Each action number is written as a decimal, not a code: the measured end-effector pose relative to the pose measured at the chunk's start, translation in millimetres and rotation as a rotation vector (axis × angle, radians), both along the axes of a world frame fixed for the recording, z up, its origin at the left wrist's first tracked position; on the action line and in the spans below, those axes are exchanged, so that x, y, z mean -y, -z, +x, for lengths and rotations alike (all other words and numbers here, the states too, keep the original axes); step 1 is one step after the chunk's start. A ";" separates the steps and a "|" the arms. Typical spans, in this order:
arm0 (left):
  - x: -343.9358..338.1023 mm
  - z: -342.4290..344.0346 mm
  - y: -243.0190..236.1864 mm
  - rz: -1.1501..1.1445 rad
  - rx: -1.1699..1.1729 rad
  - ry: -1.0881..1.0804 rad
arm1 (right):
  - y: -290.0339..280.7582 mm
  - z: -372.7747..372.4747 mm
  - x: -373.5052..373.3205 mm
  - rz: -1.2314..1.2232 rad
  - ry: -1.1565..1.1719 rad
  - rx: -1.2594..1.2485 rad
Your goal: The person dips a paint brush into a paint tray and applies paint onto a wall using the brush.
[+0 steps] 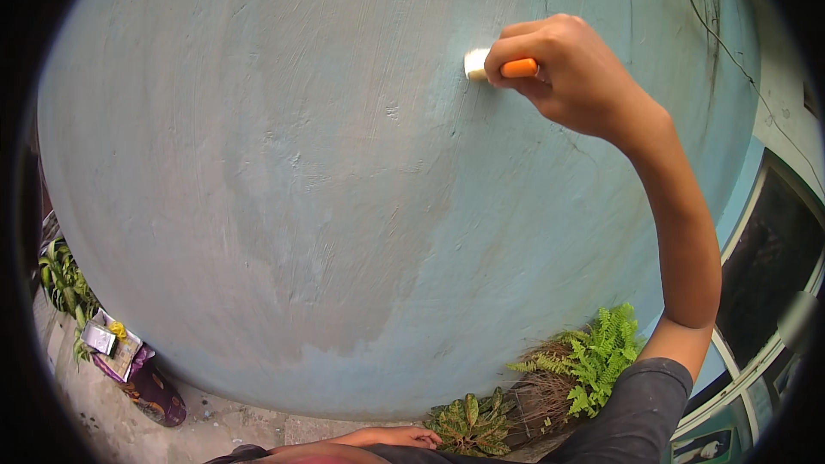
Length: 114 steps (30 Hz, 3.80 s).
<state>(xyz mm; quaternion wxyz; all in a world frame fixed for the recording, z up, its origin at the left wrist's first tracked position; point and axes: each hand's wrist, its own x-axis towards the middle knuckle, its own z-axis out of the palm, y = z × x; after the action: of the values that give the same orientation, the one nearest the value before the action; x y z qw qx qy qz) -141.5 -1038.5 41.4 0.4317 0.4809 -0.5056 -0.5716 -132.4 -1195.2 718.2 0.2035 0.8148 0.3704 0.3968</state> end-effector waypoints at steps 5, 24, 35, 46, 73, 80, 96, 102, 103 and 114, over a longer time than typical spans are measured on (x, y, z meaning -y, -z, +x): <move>25.3 -14.2 -4.4 -0.026 0.030 -0.038 | -29.8 20.7 14.4 0.201 -0.116 -0.255; 34.5 -44.9 -41.6 0.036 0.064 -0.162 | 110.3 5.4 -12.7 -0.171 -0.011 -0.179; 35.7 -51.5 -34.2 0.088 0.138 -0.098 | -164.5 28.6 56.6 0.389 -0.267 0.460; 26.9 -50.0 -24.5 0.052 0.109 -0.142 | 131.1 15.0 40.8 0.138 -0.192 0.084; 37.5 -47.3 -35.5 0.092 0.139 -0.038 | 95.7 39.2 6.5 0.557 -0.492 -0.368; 30.8 -45.1 -39.4 0.105 0.183 -0.093 | 42.9 57.5 23.1 0.680 -0.693 0.030; 16.3 -39.6 -30.6 0.125 0.159 -0.140 | 63.8 47.6 23.0 0.246 -0.496 -0.013; 20.0 -39.5 -7.5 0.110 0.144 -0.123 | -71.3 34.3 42.6 0.592 -0.299 0.156; 20.6 -37.8 -9.1 0.111 0.150 -0.123 | -93.9 38.2 45.1 0.593 -0.300 0.161; 27.8 -25.7 5.5 0.099 0.120 -0.138 | -92.4 68.8 73.2 0.246 -0.361 0.614</move>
<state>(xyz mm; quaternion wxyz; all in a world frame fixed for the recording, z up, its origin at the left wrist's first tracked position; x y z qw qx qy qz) -167.1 -1066.3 35.9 0.4147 0.5688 -0.4673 -0.5349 -63.6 -1268.4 810.5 0.1324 0.5977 0.3794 0.6937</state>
